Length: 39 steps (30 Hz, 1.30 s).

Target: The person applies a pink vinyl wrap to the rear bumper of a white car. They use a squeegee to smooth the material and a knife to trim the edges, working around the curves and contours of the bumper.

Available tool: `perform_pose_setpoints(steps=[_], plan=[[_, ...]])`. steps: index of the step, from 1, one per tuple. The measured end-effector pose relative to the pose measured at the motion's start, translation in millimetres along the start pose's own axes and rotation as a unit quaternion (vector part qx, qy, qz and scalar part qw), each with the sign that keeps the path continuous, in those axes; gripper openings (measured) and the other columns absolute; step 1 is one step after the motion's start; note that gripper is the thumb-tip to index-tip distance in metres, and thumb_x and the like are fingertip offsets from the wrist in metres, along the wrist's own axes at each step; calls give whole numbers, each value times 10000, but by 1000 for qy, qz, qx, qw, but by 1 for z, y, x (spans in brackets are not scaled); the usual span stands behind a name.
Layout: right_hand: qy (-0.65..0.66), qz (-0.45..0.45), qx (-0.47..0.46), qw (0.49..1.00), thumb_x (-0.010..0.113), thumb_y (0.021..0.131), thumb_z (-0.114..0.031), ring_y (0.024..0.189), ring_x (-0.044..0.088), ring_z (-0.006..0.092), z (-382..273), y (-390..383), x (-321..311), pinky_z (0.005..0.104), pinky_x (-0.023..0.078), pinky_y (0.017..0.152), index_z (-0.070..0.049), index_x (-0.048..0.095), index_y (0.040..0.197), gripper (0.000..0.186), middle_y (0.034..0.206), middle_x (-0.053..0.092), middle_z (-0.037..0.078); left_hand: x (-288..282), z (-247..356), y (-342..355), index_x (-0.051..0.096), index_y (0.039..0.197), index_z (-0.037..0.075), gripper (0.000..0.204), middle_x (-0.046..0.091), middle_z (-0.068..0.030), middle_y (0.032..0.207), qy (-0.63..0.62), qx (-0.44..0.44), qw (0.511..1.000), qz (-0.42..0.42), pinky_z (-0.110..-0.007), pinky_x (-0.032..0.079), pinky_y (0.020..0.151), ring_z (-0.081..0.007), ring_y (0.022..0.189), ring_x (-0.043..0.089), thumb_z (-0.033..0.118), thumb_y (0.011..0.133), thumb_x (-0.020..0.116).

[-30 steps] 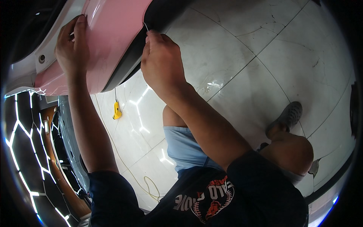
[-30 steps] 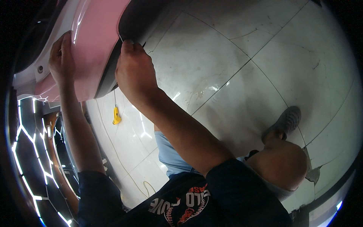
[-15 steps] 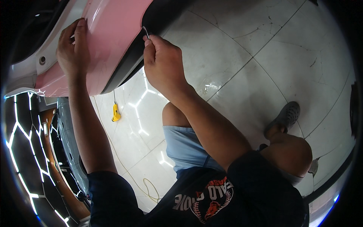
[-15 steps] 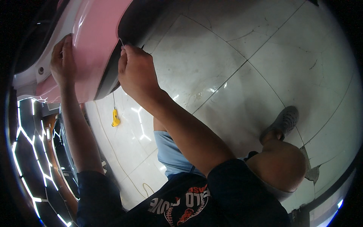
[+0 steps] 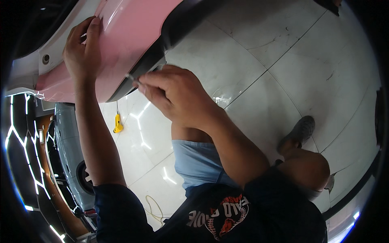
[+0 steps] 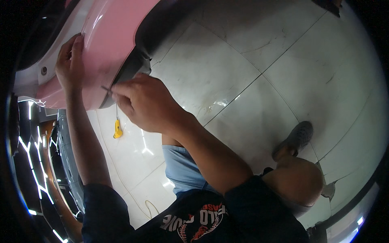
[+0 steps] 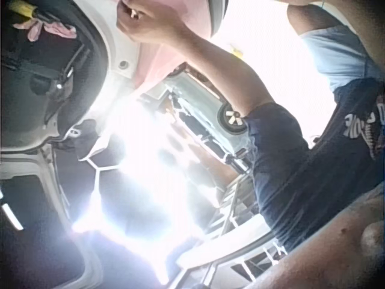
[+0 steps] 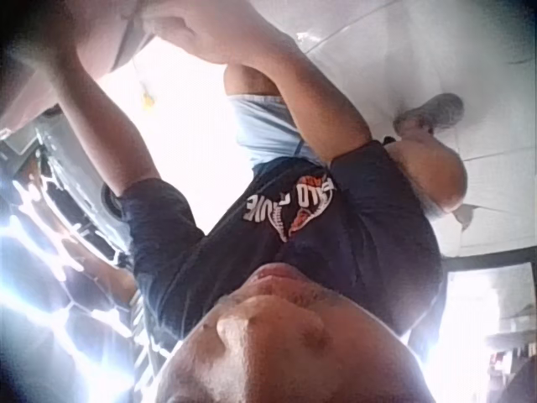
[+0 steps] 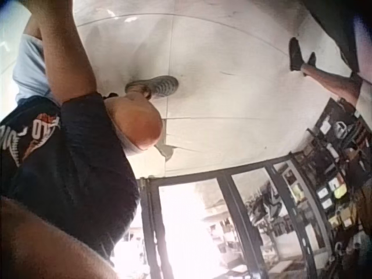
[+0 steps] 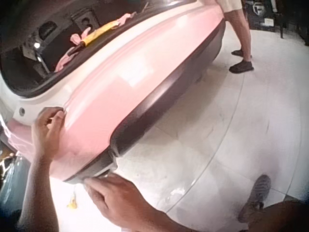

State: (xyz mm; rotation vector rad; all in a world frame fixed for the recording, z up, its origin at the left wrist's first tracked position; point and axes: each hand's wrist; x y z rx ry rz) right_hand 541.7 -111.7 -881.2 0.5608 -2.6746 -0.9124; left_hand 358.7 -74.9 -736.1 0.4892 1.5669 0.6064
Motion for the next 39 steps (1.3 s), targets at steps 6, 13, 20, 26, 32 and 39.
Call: perform_pose_setpoints(steps=[6, 13, 20, 26, 32, 39], plan=[[363, -165, 164, 903, 509, 863, -11, 901, 673, 250, 0, -11, -57, 372, 534, 821, 64, 625, 1114, 287, 1013, 676, 186, 3, 8, -5, 697, 1035, 81, 330, 687, -95, 981, -20, 48, 998, 48, -329, 491, 809, -243, 909, 658, 352, 888, 582], [351, -138, 258, 890, 450, 920, 9, 815, 657, 189, 22, -25, -75, 303, 537, 740, 32, 587, 1105, 231, 963, 669, 159, 0, 11, -9, 691, 1026, 59, 326, 683, -109, 963, -11, 47, 998, 35, -340, 496, 811, -251, 902, 661, 334, 891, 581], [63, 15, 302, 951, 519, 911, -78, 691, 633, 207, 27, -18, -53, 321, 506, 650, -22, 554, 1089, 190, 813, 655, 126, 2, 13, -8, 690, 1019, 48, 318, 677, -120, 969, -7, 41, 999, 24, -341, 505, 793, -257, 891, 662, 319, 896, 578], [-116, 79, 167, 976, 536, 907, -105, 752, 636, 357, 43, -21, -29, 413, 505, 658, -35, 563, 1049, 161, 766, 628, 208, 3, 10, -7, 694, 1013, 51, 312, 676, -114, 973, 6, 58, 998, 31, -326, 501, 768, -245, 864, 659, 316, 898, 576], [-180, 104, 126, 970, 556, 856, -38, 729, 642, 357, 48, -19, -17, 406, 521, 611, 4, 542, 1005, 156, 784, 628, 201, 3, 6, -5, 698, 1008, 61, 305, 680, -103, 959, 22, 77, 996, 36, -311, 499, 743, -225, 851, 660, 318, 902, 573], [-217, 160, 63, 961, 581, 804, -15, 695, 644, 348, 50, -19, -10, 377, 543, 581, 24, 559, 1093, 293, 831, 633, 186, 3, 7, -4, 707, 1018, 92, 314, 689, -81, 963, 26, 72, 996, 44, -312, 505, 737, -222, 852, 664, 349, 902, 569]])
Point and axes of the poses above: each hand's wrist, its own y-axis towards the middle knuckle, its own x-axis out of the palm, z = x × y
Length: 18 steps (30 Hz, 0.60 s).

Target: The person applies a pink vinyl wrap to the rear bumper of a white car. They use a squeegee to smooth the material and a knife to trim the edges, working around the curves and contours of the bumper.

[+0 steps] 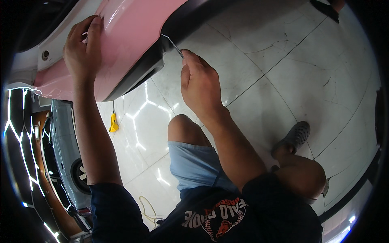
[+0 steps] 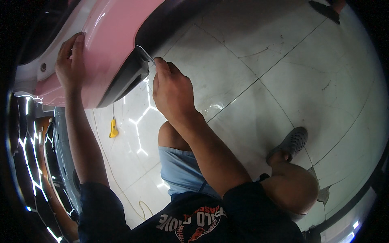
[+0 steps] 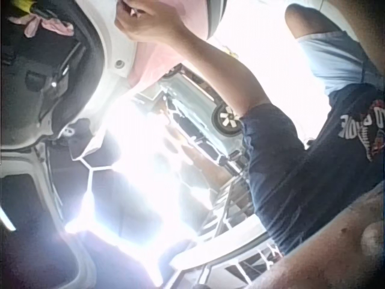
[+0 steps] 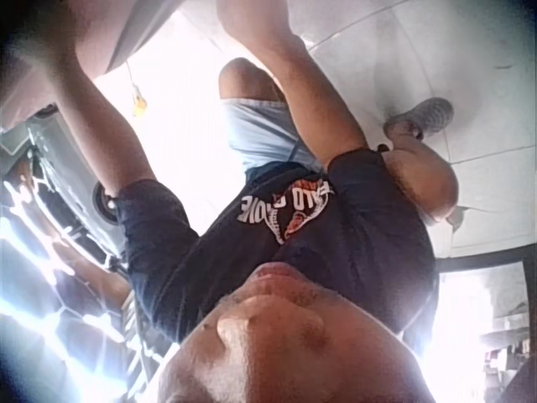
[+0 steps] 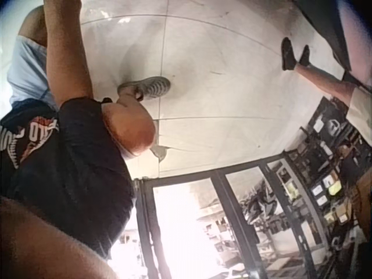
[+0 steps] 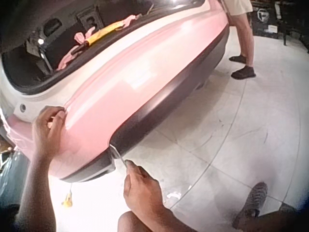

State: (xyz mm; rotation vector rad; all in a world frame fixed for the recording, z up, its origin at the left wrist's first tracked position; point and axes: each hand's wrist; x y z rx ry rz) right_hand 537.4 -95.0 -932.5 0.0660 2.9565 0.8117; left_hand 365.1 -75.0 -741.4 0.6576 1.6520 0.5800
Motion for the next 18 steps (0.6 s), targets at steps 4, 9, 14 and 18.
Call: perform_pose_setpoints(steps=[4, 9, 14, 18], plan=[[-25, -32, 6, 999, 602, 785, -14, 674, 648, 318, -2, 1, -5, 360, 544, 582, 26, 562, 1180, 399, 811, 631, 180, 2, -4, -2, 709, 1025, 106, 324, 691, -77, 971, -4, -12, 1000, -9, -316, 508, 737, -219, 851, 667, 370, 899, 568], [-7, -26, -19, 999, 608, 786, -23, 653, 643, 298, 4, 2, -4, 351, 540, 576, 22, 563, 1196, 415, 789, 629, 173, 2, -5, -2, 711, 1031, 120, 337, 694, -73, 971, 2, -15, 1000, -10, -320, 512, 736, -218, 853, 672, 395, 895, 574], [-15, -50, 7, 999, 596, 801, -25, 680, 647, 318, 2, 4, -5, 358, 541, 612, 29, 565, 1192, 396, 811, 636, 192, 3, -9, 0, 713, 1036, 131, 340, 693, -74, 988, 17, 3, 1000, -8, -324, 519, 737, -222, 878, 674, 405, 898, 566], [51, -57, 39, 996, 569, 830, -33, 749, 658, 342, 2, 7, -3, 368, 543, 684, 38, 588, 1156, 334, 862, 651, 225, 4, -11, -2, 713, 1042, 138, 349, 693, -79, 1003, 26, -2, 1000, -6, -332, 524, 747, -229, 887, 675, 414, 905, 550]])
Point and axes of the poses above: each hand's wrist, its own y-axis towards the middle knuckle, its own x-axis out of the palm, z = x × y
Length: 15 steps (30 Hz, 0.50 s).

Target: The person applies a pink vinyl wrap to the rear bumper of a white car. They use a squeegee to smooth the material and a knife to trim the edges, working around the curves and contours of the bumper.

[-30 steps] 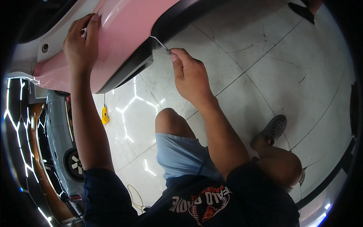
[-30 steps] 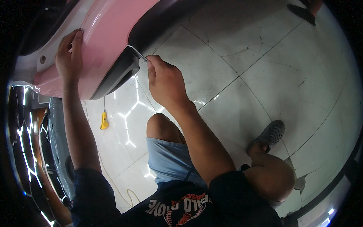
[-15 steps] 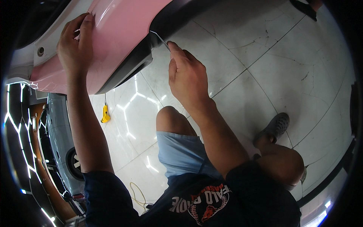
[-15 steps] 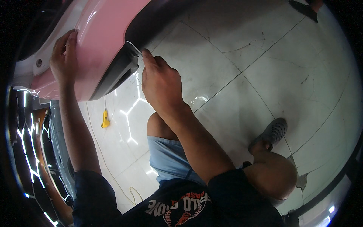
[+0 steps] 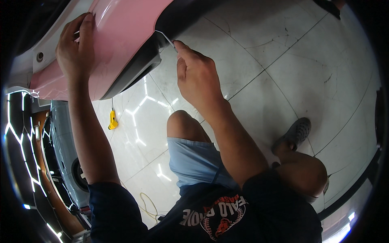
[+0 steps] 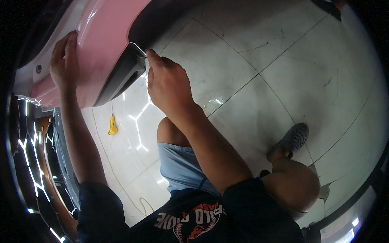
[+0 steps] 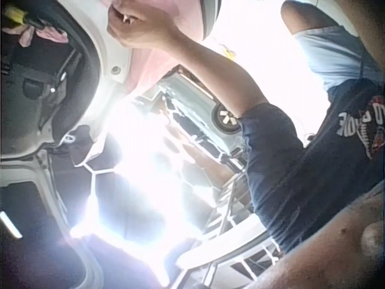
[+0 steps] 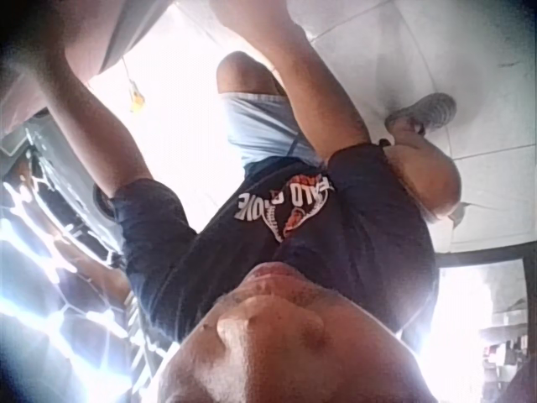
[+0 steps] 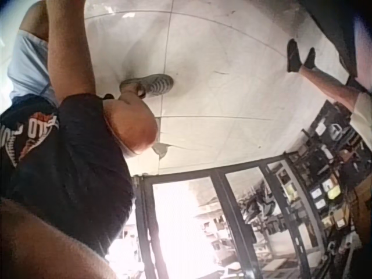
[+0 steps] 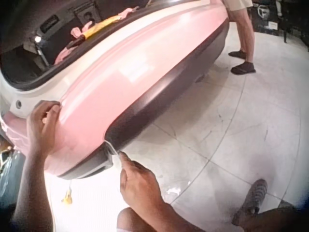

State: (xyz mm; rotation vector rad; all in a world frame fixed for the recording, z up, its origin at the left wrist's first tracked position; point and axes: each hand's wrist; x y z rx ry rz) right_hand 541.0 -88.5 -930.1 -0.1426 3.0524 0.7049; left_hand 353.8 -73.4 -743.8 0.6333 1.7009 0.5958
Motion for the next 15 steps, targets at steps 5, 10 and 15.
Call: perform_pose_setpoints(steps=[5, 10, 15], plan=[[72, -46, 33, 996, 551, 848, -38, 796, 662, 343, 4, 7, -11, 370, 543, 721, 39, 610, 1114, 283, 896, 657, 239, -1, 2, -1, 712, 1045, 138, 348, 693, -77, 1009, 13, -10, 1000, -4, -331, 528, 753, -229, 888, 676, 411, 909, 546], [-4, 14, -6, 1000, 560, 834, -24, 771, 658, 344, 2, -1, -4, 380, 545, 697, 30, 597, 1121, 294, 865, 654, 225, 0, 5, -1, 714, 1036, 131, 325, 693, -77, 998, -2, -5, 1000, 0, -323, 523, 742, -227, 876, 677, 389, 908, 563], [-26, 14, 4, 1000, 562, 834, -21, 761, 659, 342, -6, -3, 0, 378, 545, 691, 32, 594, 1121, 293, 864, 655, 222, -2, 4, 0, 715, 1032, 126, 316, 694, -80, 975, 10, 17, 1000, 3, -320, 518, 737, -225, 867, 677, 375, 905, 568]])
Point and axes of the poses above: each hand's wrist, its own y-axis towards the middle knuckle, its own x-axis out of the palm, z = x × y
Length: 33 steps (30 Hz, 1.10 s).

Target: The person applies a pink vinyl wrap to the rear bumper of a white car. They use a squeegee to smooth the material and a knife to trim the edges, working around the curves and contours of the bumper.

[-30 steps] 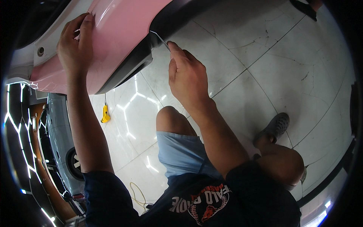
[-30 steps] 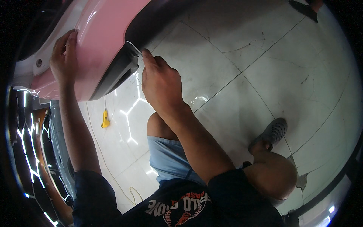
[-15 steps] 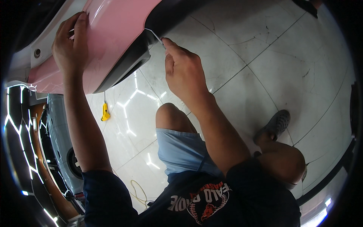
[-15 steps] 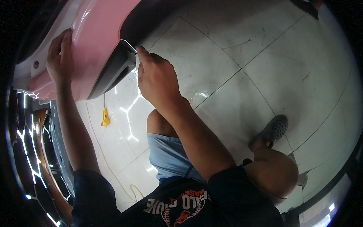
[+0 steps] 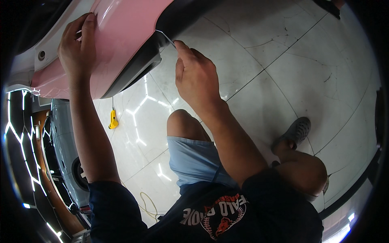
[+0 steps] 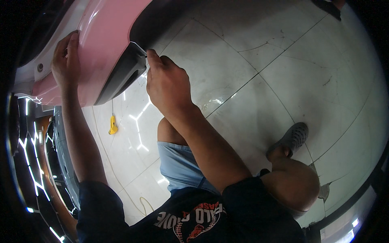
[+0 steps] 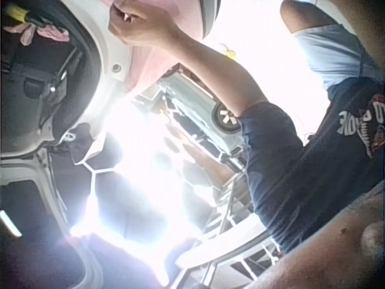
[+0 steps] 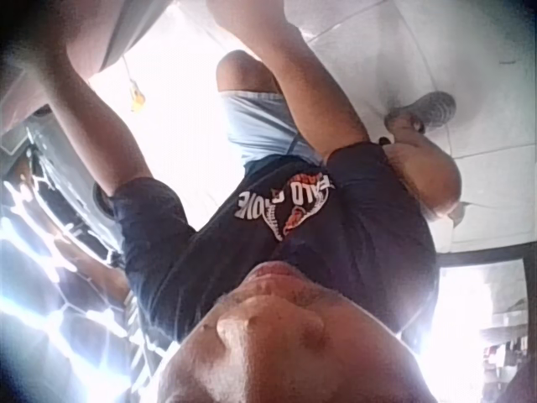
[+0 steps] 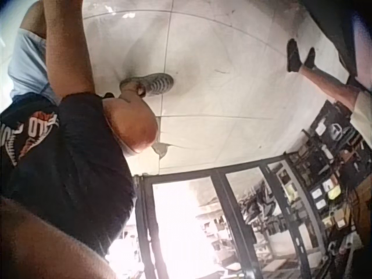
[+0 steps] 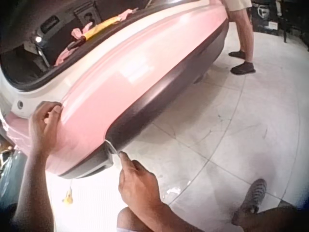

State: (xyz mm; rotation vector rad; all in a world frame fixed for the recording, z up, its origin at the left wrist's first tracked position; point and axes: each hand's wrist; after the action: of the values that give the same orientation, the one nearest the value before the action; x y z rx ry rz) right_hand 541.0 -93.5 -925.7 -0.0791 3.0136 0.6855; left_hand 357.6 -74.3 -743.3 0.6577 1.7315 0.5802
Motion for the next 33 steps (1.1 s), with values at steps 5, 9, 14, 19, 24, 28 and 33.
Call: perform_pose_setpoints(steps=[5, 9, 14, 19, 24, 28, 33], plan=[[118, -55, 51, 990, 551, 860, -37, 797, 663, 338, 10, 7, -4, 361, 544, 719, 35, 618, 1087, 248, 913, 663, 226, 0, 1, 1, 712, 1037, 122, 326, 696, -85, 977, -13, -27, 1000, -1, -332, 515, 752, -228, 882, 675, 378, 900, 565], [163, -85, 81, 980, 542, 868, -45, 817, 661, 340, 18, 10, -7, 365, 539, 740, 27, 624, 1079, 237, 923, 662, 227, 2, -2, 0, 711, 1042, 125, 344, 695, -89, 991, -7, -33, 999, -6, -343, 516, 758, -230, 894, 673, 400, 897, 561], [90, -27, 18, 995, 559, 843, -39, 792, 657, 347, 20, 4, -1, 380, 539, 737, 22, 604, 1095, 264, 923, 658, 222, 2, 0, 0, 713, 1042, 133, 354, 698, -82, 985, -19, -28, 999, -3, -342, 520, 748, -235, 874, 677, 417, 896, 560], [-7, -2, 0, 1000, 568, 813, -8, 775, 651, 358, 3, -3, 4, 374, 546, 701, 45, 576, 1129, 321, 908, 643, 227, 0, -4, -1, 714, 1043, 136, 354, 699, -86, 981, -10, -19, 1000, -5, -339, 525, 740, -239, 852, 682, 418, 896, 558], [54, 7, -3, 998, 553, 824, 0, 772, 651, 357, -2, -1, 7, 366, 548, 686, 85, 578, 1113, 302, 877, 641, 240, -1, -2, 1, 714, 1050, 141, 359, 697, -90, 987, 0, -23, 1000, -5, -336, 526, 744, -236, 847, 683, 424, 896, 555], [106, -17, 1, 994, 544, 832, 3, 781, 648, 356, 4, 6, 2, 372, 540, 698, 92, 596, 1077, 266, 858, 643, 248, 2, -2, 0, 714, 1052, 144, 360, 696, -90, 994, 2, -29, 1000, 4, -339, 525, 755, -233, 859, 680, 429, 894, 558], [137, -28, 51, 989, 552, 855, -17, 685, 633, 300, 13, 4, 3, 344, 512, 643, 44, 613, 1074, 235, 785, 642, 202, 2, -7, -1, 714, 1045, 139, 366, 695, -88, 992, -20, -46, 999, -15, -340, 525, 767, -235, 879, 677, 434, 893, 561]])
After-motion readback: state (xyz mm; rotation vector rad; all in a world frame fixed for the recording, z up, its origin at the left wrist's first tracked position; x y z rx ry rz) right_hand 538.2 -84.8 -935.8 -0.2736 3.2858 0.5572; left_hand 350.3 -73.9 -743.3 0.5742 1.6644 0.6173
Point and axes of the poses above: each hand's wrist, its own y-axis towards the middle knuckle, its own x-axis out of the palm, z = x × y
